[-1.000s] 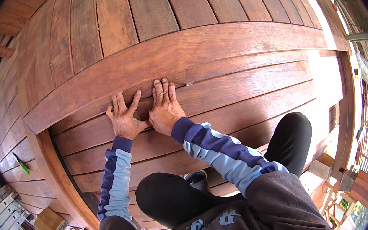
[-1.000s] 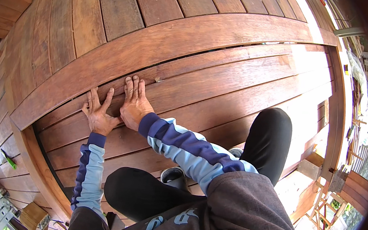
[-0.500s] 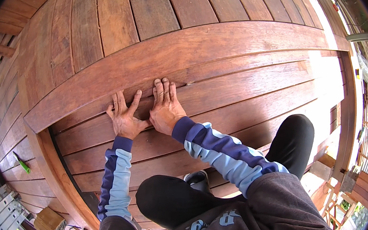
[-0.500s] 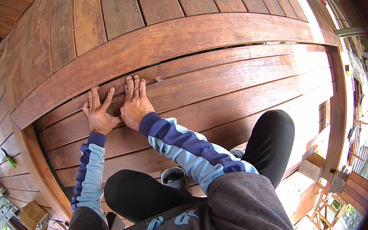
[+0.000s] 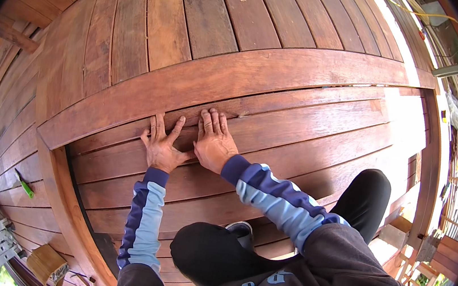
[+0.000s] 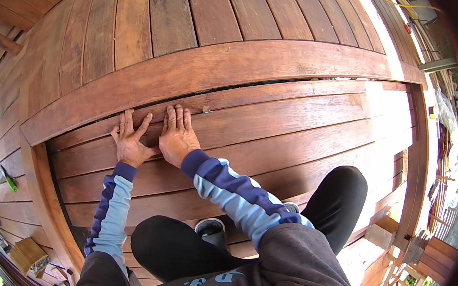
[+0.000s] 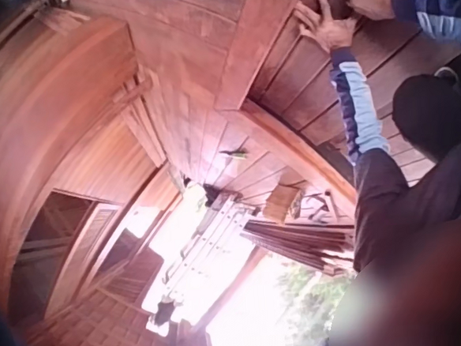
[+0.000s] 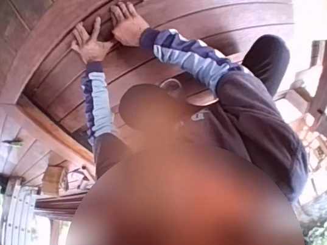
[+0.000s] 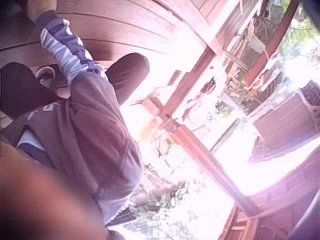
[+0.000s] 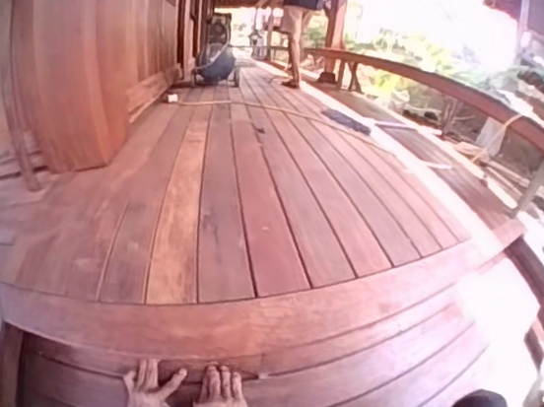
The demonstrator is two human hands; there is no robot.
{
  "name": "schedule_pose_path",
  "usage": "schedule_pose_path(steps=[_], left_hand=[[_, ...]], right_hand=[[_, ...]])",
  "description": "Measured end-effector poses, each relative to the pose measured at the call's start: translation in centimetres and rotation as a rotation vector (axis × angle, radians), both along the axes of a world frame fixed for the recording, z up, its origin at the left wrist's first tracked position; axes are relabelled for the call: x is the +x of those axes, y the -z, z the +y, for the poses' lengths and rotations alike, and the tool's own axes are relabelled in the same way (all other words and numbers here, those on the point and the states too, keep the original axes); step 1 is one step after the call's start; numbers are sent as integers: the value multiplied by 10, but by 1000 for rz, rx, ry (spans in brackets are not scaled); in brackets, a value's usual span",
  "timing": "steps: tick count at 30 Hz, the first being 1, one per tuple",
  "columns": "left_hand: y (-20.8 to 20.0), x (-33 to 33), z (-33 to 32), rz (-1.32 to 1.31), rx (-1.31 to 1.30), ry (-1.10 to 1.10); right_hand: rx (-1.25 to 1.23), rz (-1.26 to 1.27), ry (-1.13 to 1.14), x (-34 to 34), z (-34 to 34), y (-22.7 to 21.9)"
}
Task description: The person kneels on a wooden deck and uses both hands to align and press wooden planks into place. They repeatedly adjust the planks to ensure a tight fit between the boards.
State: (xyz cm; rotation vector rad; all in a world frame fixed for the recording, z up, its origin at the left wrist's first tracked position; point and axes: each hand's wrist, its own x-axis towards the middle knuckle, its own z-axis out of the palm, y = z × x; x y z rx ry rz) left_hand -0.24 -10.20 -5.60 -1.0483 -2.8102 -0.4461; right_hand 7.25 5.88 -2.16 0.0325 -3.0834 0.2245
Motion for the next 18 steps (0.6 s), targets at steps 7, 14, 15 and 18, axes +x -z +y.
schedule_pose_path(steps=[7,14,15,18], left_hand=[[-3,-1,4,-15,-45,-18],[-8,-2,5,-16,-21,-13],[-8,-2,5,-25,-21,-15],[-8,-2,5,-32,-15,-12]], right_hand=[[-735,379,487,33,85,-20],[-815,312,117,6,109,22],[-819,307,116,4,108,24],[-927,288,145,0,111,13]])
